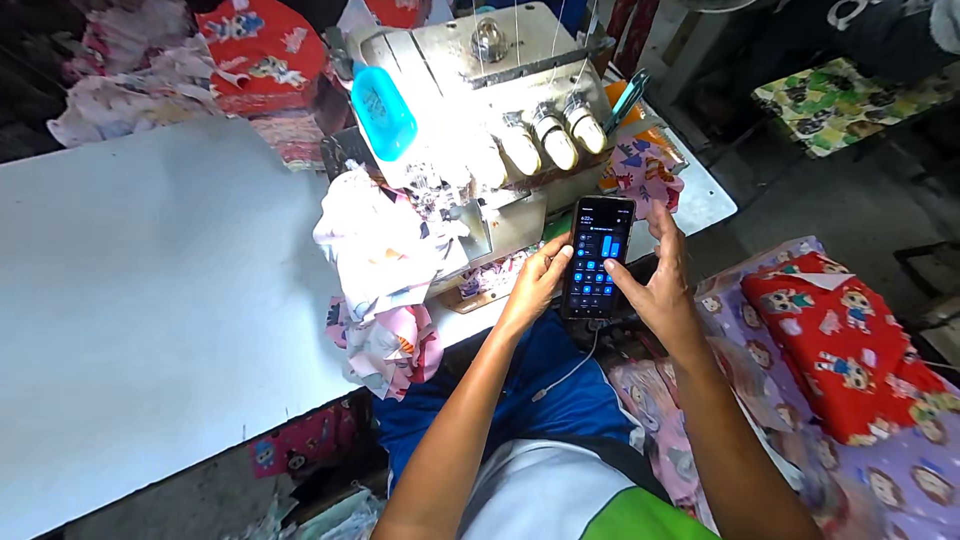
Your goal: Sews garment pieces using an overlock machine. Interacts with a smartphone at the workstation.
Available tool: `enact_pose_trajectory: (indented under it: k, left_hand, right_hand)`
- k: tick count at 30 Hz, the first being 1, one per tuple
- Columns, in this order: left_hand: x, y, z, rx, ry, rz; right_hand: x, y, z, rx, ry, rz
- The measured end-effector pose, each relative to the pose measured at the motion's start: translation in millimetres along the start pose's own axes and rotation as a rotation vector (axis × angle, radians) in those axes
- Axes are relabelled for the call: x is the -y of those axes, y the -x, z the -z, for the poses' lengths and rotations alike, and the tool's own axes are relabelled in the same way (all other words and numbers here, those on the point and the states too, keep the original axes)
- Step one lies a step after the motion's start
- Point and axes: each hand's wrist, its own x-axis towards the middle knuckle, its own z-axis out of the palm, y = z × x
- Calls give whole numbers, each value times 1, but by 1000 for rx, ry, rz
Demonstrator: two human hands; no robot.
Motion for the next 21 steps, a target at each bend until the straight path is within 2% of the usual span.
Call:
enact_pose_trajectory:
  k: [5,21]
  left_hand:
    - [-2,1,0,5,0,2]
    - [-1,1,-1,-3,20,-6]
  right_hand:
    - [-8,18,4,14,48,-31]
    - [0,-3,-12,-33,138,-11]
